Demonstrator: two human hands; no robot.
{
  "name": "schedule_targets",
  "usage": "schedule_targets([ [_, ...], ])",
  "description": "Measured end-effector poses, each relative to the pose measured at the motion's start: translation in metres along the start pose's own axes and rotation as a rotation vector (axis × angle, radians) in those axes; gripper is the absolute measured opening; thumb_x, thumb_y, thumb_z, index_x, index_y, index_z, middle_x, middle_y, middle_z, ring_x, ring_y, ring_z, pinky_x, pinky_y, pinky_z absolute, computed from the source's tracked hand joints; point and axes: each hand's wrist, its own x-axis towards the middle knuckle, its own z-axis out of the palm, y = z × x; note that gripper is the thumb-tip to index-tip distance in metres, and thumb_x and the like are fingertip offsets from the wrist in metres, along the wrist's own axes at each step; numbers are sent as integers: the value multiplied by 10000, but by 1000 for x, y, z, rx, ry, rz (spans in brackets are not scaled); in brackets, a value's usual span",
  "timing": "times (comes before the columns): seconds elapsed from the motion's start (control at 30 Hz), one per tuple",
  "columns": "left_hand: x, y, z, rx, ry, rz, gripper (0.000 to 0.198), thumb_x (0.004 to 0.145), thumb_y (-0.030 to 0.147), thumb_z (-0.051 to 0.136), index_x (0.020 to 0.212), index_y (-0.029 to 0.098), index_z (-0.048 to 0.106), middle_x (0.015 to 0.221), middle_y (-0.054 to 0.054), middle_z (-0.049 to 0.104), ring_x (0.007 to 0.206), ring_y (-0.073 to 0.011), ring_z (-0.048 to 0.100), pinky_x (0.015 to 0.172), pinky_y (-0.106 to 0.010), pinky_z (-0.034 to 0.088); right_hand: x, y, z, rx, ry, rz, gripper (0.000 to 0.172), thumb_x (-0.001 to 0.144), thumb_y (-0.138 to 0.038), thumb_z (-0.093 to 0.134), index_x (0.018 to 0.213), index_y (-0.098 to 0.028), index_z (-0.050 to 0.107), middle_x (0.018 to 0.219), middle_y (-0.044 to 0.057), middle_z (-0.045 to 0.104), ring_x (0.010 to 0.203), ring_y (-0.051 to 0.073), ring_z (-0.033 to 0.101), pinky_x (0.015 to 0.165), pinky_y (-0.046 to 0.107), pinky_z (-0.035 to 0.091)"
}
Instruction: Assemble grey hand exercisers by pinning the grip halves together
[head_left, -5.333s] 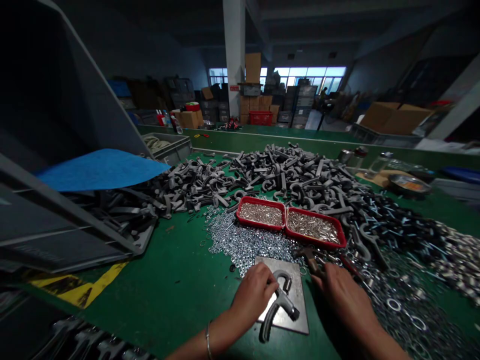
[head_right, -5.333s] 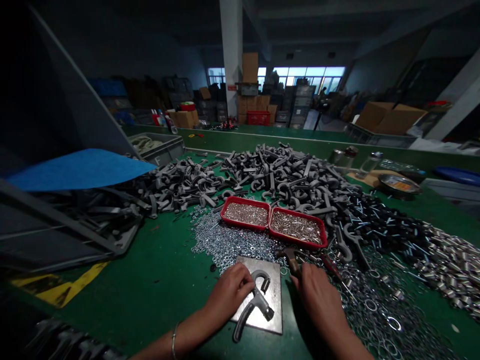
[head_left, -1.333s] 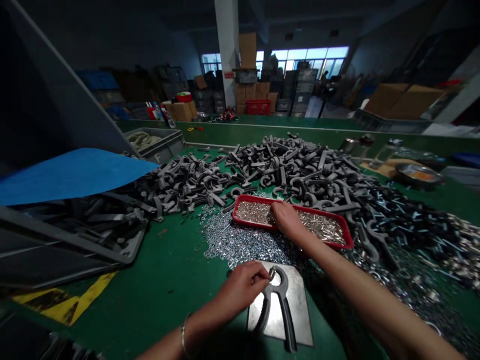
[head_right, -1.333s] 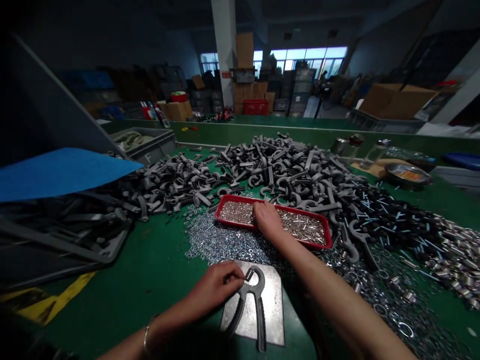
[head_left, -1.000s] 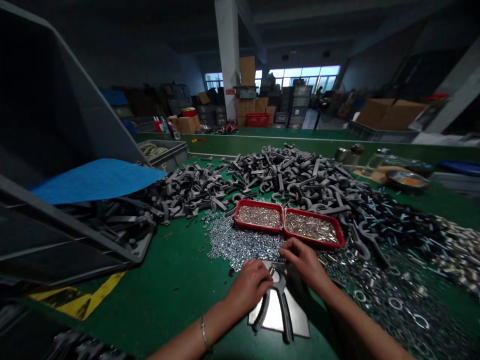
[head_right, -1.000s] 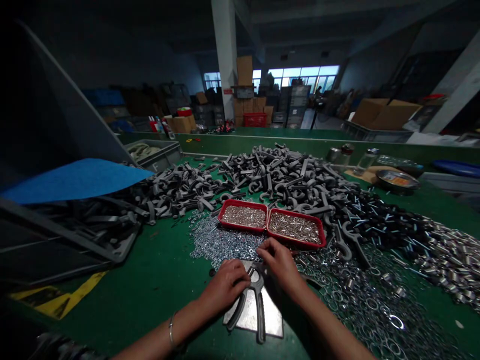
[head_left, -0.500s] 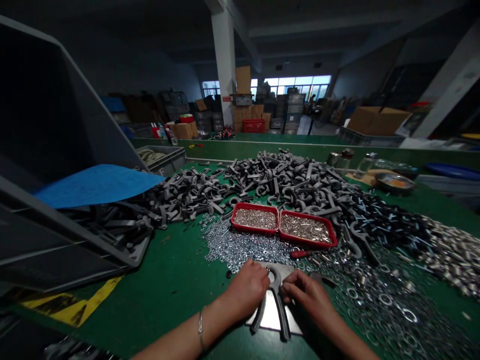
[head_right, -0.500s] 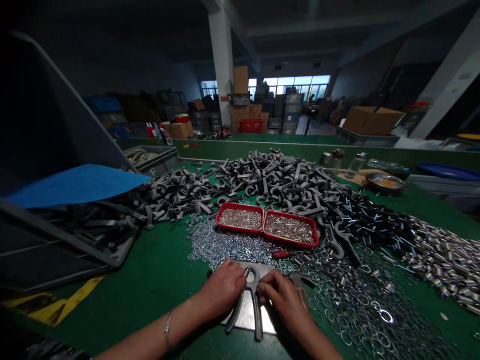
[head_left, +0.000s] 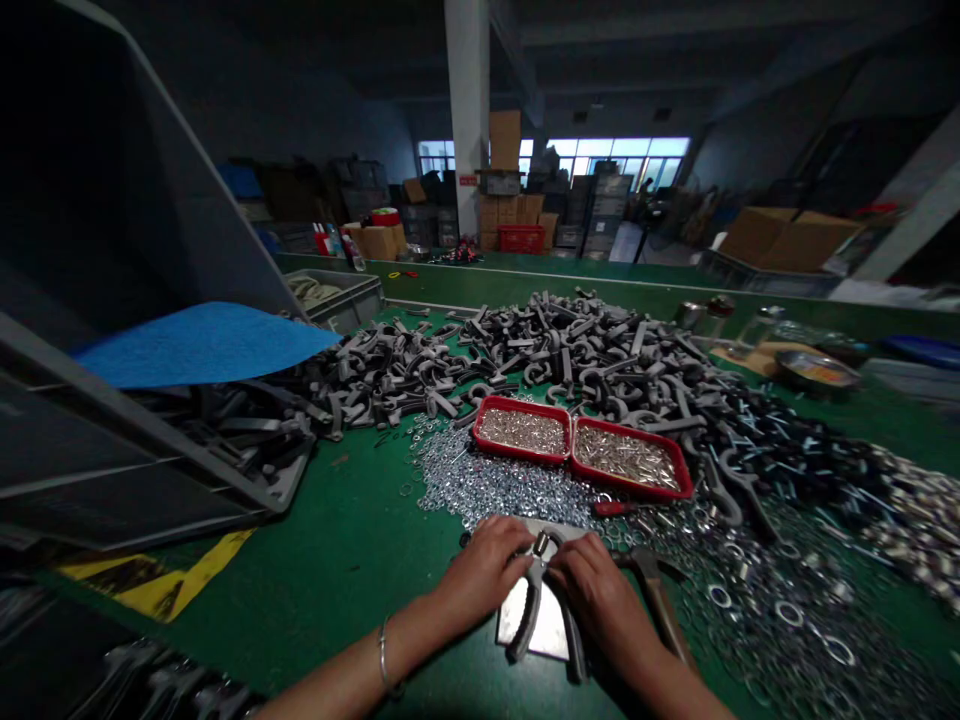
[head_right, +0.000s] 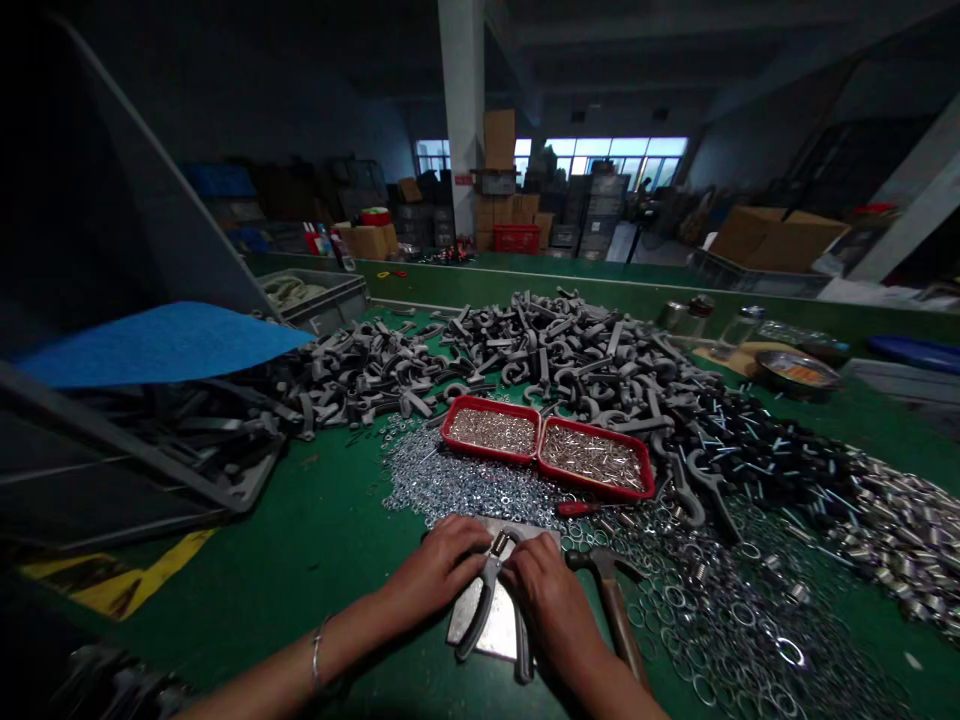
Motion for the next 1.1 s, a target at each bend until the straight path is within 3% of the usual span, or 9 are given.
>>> schedule_targets([
  [0.13,19,-16,-21,-44,118,-20,171,953,192,545,1031,194,697,1046,-66,686,1039,-214,608,967,-375,467,1,2,8,-170,2,-93,194,1006,-202,447,914,-175,615,901,104,632,888,265,536,745,393,492],
  [0.37,73,-43,-55,77,169,39,178,942,168,546,963,177,722,999,-59,722,976,-188,656,928,-304,491,-1,0,7,-351,-16,-192,233,1015,-153,390,925,-173,604,887,94,630,850,245,539,707,355,509],
  [0.63,138,-66,-71,316,137,-28,200,942,163,533,952,146,732,1029,-100,719,1026,-231,645,983,-364,463,-7,-3,8,-431,-58,-237,234,999,-115,393,964,-149,622,901,106,654,834,238,577,713,351,550],
  [0.8,161,-78,-69,473,41,-92,162,964,255,578,1003,139,684,1079,-82,686,1042,-226,639,965,-442,496,-17,-4,4,-388,-51,-303,341,1000,-95,351,1236,-105,597,1104,163,691,975,251,618,827,384,580],
  [0.9,172,-81,-64,540,-3,-141,280,956,335,613,1164,147,622,1189,-90,638,1045,-225,637,911,-446,538,-21,5,-12,-250,-90,-195,362,1009,-147,402,1327,-203,565,1231,114,672,1095,223,616,919,369,565],
  [1.0,181,-82,-59,573,-21,-188,330,951,337,621,1212,136,600,1218,-112,620,1042,-232,637,891,-432,551,-41,27,-37,-235,30,-16,316,1020,-244,420,1279,-249,600,1237,88,673,1129,215,631,956,381,557],
  [1.1,183,-81,-55,571,-4,-213,334,950,336,623,1214,133,599,1220,-116,618,1040,-231,637,889,-428,552,-81,51,-56,-383,147,132,308,992,-370,461,1194,-224,642,1170,123,689,1066,268,671,892,429,583],
])
